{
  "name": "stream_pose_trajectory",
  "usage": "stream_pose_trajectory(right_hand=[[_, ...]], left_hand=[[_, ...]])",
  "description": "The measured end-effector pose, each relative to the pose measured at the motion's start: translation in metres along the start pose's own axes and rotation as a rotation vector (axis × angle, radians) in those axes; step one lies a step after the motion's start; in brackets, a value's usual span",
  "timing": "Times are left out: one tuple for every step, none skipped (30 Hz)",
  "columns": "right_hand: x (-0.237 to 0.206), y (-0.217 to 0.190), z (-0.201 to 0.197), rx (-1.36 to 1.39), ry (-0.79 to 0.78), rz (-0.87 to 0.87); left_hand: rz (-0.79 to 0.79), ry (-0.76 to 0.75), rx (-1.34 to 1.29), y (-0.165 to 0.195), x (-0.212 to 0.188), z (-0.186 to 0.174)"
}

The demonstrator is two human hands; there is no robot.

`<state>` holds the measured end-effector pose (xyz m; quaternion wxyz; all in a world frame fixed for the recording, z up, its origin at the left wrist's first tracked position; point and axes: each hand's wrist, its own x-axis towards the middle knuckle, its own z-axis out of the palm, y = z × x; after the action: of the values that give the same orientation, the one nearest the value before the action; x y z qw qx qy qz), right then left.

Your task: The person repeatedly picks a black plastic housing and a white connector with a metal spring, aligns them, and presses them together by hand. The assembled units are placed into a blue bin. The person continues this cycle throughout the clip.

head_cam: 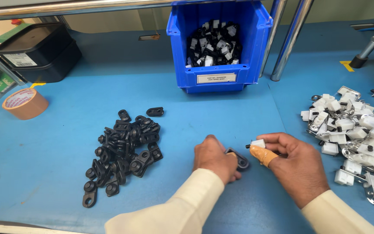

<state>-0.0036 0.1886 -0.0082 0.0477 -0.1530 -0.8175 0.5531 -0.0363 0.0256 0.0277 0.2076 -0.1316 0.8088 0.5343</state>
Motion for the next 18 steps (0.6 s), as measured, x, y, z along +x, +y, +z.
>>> stream_pose_trajectory(right_hand=[[-0.001,0.001,0.003,0.05,-0.008,0.005],[-0.003,0.002,0.005,0.017,-0.001,0.0],[-0.004,0.002,0.008,-0.017,0.004,-0.004],[-0.006,0.003,0.011,-0.05,0.009,-0.009],[-0.006,0.003,0.012,-0.083,0.024,-0.003],[-0.007,0.004,0.013,-0.116,0.039,0.001],[-0.007,0.004,0.014,-0.148,0.053,0.006],[-0.007,0.004,0.015,-0.153,0.062,-0.002],[-0.007,0.004,0.016,-0.157,0.072,-0.011],[-0.007,0.004,0.017,-0.161,0.081,-0.019],[-0.007,0.004,0.018,-0.188,0.078,-0.054],[-0.006,0.004,0.02,-0.216,0.075,-0.09],[-0.005,0.005,0.021,-0.243,0.072,-0.125],[-0.004,0.005,0.023,-0.241,0.076,-0.132],[-0.004,0.005,0.023,-0.238,0.08,-0.14],[-0.003,0.006,0.024,-0.237,0.084,-0.147],[-0.003,0.007,0.025,-0.265,0.088,-0.166],[-0.004,0.007,0.025,-0.293,0.093,-0.185]], left_hand=[[0.011,0.001,0.014,0.0,-0.001,0.003],[0.007,-0.013,0.032,0.001,0.0,0.004],[0.001,-0.027,0.05,0.002,0.001,0.004],[-0.004,-0.041,0.068,0.003,0.002,0.004],[-0.009,-0.064,0.104,0.005,0.003,0.003],[-0.013,-0.086,0.139,0.007,0.005,0.001],[-0.017,-0.109,0.174,0.009,0.006,0.0],[-0.019,-0.11,0.2,0.011,0.006,0.0],[-0.021,-0.111,0.227,0.013,0.005,0.001],[-0.023,-0.111,0.253,0.015,0.004,0.002],[-0.025,-0.119,0.272,0.017,0.004,0.001],[-0.027,-0.127,0.291,0.019,0.003,0.001],[-0.03,-0.134,0.31,0.021,0.002,0.0],[-0.051,-0.14,0.35,0.024,0.002,-0.002],[-0.071,-0.145,0.39,0.026,0.002,-0.003],[-0.092,-0.151,0.429,0.029,0.002,-0.005],[-0.088,-0.142,0.459,0.03,0.002,-0.007],[-0.082,-0.135,0.49,0.031,0.003,-0.009]])
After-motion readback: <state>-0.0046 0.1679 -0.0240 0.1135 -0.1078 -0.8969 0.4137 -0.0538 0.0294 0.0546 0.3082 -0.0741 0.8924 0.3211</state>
